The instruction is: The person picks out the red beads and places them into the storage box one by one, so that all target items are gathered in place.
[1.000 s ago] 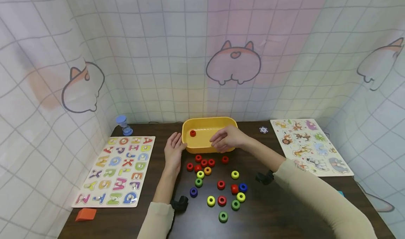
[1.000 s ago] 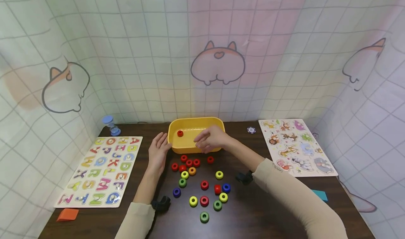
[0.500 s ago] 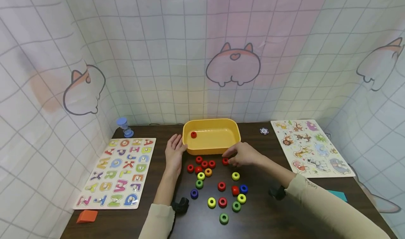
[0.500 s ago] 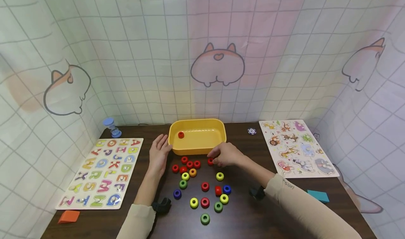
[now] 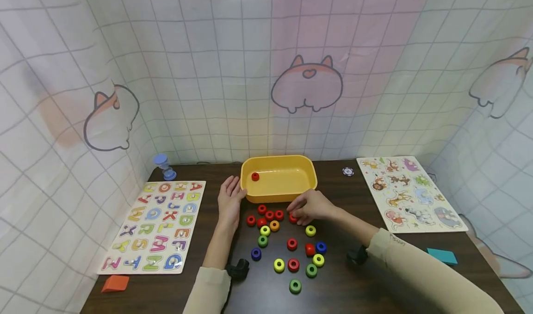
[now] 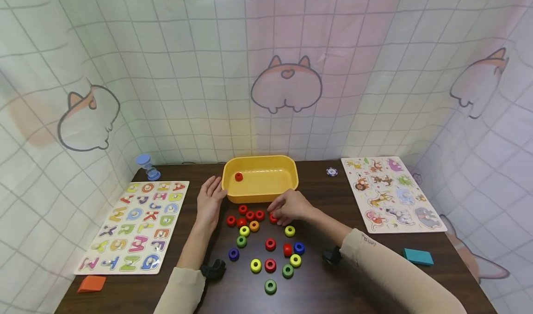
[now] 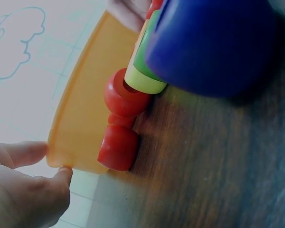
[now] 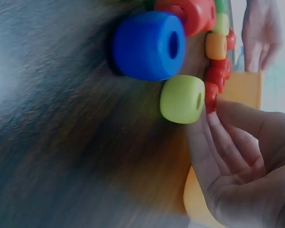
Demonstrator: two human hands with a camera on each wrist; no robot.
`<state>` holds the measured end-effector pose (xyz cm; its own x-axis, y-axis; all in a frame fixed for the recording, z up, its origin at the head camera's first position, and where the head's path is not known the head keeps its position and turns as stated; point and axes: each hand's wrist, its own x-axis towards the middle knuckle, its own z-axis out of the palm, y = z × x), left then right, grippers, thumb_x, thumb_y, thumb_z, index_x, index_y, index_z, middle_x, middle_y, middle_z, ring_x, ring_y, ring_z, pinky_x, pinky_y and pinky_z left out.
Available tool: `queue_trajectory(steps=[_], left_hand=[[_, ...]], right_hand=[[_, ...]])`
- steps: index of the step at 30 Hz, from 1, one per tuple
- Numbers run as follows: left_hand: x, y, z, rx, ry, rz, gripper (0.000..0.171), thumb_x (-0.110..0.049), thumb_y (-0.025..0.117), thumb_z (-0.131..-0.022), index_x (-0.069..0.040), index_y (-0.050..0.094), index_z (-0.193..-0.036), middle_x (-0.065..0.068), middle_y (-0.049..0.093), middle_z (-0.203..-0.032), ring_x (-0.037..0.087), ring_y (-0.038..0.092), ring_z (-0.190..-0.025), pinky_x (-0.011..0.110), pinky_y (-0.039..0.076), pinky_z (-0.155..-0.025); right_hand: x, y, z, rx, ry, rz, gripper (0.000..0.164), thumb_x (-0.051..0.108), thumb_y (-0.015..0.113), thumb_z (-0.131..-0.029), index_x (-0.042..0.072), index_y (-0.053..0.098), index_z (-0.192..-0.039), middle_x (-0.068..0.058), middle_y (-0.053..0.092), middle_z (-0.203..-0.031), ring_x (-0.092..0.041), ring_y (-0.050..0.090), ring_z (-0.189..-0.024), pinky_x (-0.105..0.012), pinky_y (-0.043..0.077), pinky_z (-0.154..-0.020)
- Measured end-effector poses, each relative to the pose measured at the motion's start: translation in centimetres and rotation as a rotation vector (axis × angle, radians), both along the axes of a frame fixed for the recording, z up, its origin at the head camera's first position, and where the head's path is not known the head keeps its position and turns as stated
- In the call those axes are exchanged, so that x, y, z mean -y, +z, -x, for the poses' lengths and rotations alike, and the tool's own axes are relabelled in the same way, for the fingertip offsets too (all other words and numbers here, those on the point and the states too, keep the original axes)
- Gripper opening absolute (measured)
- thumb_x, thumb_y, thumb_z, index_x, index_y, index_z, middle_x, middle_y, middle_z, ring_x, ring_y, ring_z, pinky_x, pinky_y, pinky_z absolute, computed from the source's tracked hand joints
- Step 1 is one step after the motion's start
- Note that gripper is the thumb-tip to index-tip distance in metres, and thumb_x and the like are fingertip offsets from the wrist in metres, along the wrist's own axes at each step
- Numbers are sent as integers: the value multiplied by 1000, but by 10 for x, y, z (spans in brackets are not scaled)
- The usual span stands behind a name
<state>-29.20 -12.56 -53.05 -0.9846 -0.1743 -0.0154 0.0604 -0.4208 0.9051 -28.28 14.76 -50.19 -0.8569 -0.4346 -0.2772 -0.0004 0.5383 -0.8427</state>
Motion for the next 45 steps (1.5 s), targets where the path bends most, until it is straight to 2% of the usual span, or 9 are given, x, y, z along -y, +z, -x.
queue_trajectory(steps=[6,12,18,23,29,34,38,45], left_hand=[[1,8,-4,3,-28,-34,68,18,56,-87,-4,32,-147,23,30,-154,29,35,-141,27,47,-101],[2,7,-3,13,-17,-38,67,18,57,-87,-4,34,-146,22,32,-153,28,37,-140,27,47,-101],[2,-5,1,-5,13,-7,66,17,57,-88,-6,36,-146,20,34,-153,24,41,-138,25,48,-100],[2,-7,3,-19,25,5,67,17,58,-87,-7,36,-145,21,34,-152,24,42,-137,27,47,-101],[2,-6,3,-1,35,-16,68,17,59,-85,-8,38,-144,21,35,-152,24,43,-137,33,44,-106],[1,-7,3,8,46,-33,68,18,60,-84,-8,39,-143,21,36,-151,24,43,-137,39,41,-109],[1,-7,2,7,46,-52,68,19,60,-84,-7,39,-144,21,36,-151,25,43,-137,41,38,-111],[0,-4,5,-16,47,-29,69,19,60,-84,-7,38,-144,18,39,-149,25,42,-137,42,35,-114]], right_hand=[[1,10,4,70,42,51,21,2,73,-85,1,73,-106,-14,74,-93,-34,72,-74,-48,61,-67],[1,39,16,162,93,140,27,-1,69,-87,-4,69,-113,-20,72,-100,-39,72,-81,-57,57,-77],[11,71,45,174,87,149,27,1,68,-89,-1,69,-116,-17,73,-102,-41,70,-89,-57,54,-83],[26,83,76,188,24,152,28,-1,65,-91,-3,66,-119,-19,72,-105,-43,69,-94,-56,54,-86],[47,75,108,201,-48,139,34,-2,66,-90,-6,63,-123,-22,69,-110,-46,66,-98,-56,53,-89],[63,56,126,197,-107,108,32,-2,68,-88,-6,65,-120,-23,70,-109,-45,67,-96,-54,54,-88],[76,41,133,195,-159,94,30,-4,69,-86,-5,68,-116,-23,71,-105,-44,68,-95,-53,56,-86],[93,23,138,127,-268,83,24,-5,69,-85,-4,71,-109,-23,71,-103,-43,69,-93,-51,57,-84]])
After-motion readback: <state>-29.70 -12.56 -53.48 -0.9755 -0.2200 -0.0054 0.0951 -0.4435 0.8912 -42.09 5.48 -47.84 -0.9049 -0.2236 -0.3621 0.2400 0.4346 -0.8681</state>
